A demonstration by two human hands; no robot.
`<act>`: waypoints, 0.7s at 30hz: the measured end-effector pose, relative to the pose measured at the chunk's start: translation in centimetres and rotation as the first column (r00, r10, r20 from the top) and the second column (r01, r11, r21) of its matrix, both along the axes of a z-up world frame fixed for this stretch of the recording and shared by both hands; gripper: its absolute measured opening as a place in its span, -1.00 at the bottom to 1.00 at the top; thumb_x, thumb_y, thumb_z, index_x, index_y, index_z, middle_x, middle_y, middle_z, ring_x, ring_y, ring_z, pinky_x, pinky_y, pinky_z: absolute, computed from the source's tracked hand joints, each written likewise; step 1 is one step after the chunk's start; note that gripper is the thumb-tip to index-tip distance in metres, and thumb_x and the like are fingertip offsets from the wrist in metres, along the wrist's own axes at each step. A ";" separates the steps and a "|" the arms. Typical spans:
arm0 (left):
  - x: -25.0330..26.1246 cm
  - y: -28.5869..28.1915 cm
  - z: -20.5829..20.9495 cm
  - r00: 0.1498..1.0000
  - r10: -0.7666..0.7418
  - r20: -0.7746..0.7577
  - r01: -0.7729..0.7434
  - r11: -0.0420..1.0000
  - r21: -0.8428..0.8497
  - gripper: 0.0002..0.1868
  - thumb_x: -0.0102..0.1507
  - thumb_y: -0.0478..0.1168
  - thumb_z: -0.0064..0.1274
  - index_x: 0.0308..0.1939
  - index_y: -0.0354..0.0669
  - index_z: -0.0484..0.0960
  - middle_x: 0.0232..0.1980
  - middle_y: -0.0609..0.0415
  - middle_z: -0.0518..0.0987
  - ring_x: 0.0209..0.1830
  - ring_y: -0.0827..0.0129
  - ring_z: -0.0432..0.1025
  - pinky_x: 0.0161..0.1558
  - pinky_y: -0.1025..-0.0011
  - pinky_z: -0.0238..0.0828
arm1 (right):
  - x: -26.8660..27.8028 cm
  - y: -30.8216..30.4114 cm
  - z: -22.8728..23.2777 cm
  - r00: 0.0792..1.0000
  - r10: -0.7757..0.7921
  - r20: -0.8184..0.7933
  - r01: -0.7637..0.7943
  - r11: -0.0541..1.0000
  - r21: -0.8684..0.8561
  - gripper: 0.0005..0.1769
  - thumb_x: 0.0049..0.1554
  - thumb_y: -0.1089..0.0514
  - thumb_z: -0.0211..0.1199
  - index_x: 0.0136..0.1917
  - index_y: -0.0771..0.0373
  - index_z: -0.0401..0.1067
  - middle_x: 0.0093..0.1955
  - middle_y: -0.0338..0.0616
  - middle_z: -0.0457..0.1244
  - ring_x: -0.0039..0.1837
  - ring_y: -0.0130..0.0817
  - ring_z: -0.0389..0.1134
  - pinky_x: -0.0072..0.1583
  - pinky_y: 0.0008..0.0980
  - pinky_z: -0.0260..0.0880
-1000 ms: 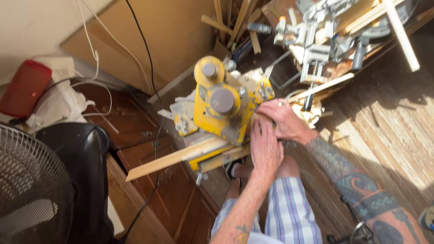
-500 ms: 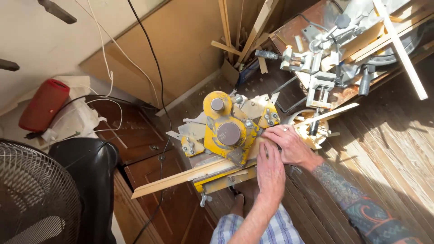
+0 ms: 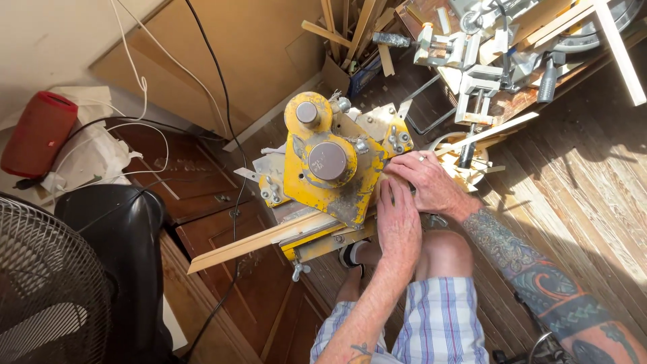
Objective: Trimming wooden strips using a manual miter trimmer in a workshop.
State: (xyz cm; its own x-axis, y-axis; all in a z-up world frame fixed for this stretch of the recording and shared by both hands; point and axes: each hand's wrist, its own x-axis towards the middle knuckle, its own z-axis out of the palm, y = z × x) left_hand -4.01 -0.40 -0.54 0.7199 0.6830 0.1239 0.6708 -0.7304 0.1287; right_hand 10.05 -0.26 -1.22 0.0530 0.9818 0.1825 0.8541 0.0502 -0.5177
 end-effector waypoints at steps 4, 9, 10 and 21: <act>-0.8 0.0 1.8 0.999 -0.004 0.036 0.006 0.999 -0.054 -0.47 0.30 -0.23 -0.11 0.31 -0.48 0.36 0.31 -0.33 0.38 0.39 -0.13 0.27 0.28 0.19 0.29 | -0.5 -0.6 0.7 1.000 0.009 -0.029 -0.010 1.000 -0.028 -0.54 0.09 0.12 0.24 0.28 0.09 0.45 0.18 -0.17 0.32 0.30 -0.22 0.33 0.34 -0.16 0.13; -0.9 0.7 2.1 0.997 -0.015 0.081 0.025 0.992 -0.126 -0.21 0.13 -0.15 0.11 0.39 -0.47 0.29 0.35 -0.33 0.34 0.43 -0.13 0.22 0.36 0.10 0.21 | 0.0 -0.2 0.3 1.000 0.023 0.008 -0.023 0.999 -0.029 -0.45 -0.02 0.04 0.32 0.27 0.05 0.44 0.22 -0.24 0.30 0.32 -0.26 0.31 0.33 -0.23 0.13; -1.0 0.5 2.2 0.997 -0.009 0.081 0.020 0.991 -0.131 -0.21 0.13 -0.15 0.11 0.39 -0.47 0.29 0.35 -0.33 0.34 0.43 -0.13 0.22 0.36 0.10 0.21 | 0.1 -0.5 0.3 1.000 0.028 0.008 -0.028 0.999 -0.034 -0.45 -0.02 0.04 0.32 0.27 0.05 0.44 0.22 -0.24 0.30 0.32 -0.26 0.31 0.33 -0.23 0.13; -1.2 1.7 3.3 0.998 -0.057 -0.041 0.047 0.976 -0.211 -0.06 0.00 0.02 0.27 0.35 -0.41 0.32 0.39 -0.30 0.32 0.48 -0.09 0.15 0.47 0.09 0.08 | 1.6 1.5 2.7 0.989 0.147 -0.021 -0.144 0.910 -0.389 -0.18 -0.20 -0.29 0.46 0.25 0.07 0.39 0.29 -0.18 0.24 0.35 -0.23 0.25 0.36 -0.10 0.16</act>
State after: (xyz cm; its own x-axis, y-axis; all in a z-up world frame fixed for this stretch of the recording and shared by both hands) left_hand -5.16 1.27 2.80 0.7568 0.6515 -0.0528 0.6414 -0.7247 0.2518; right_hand 11.70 1.24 1.49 -0.0958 0.9719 -0.2149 0.8572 -0.0292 -0.5141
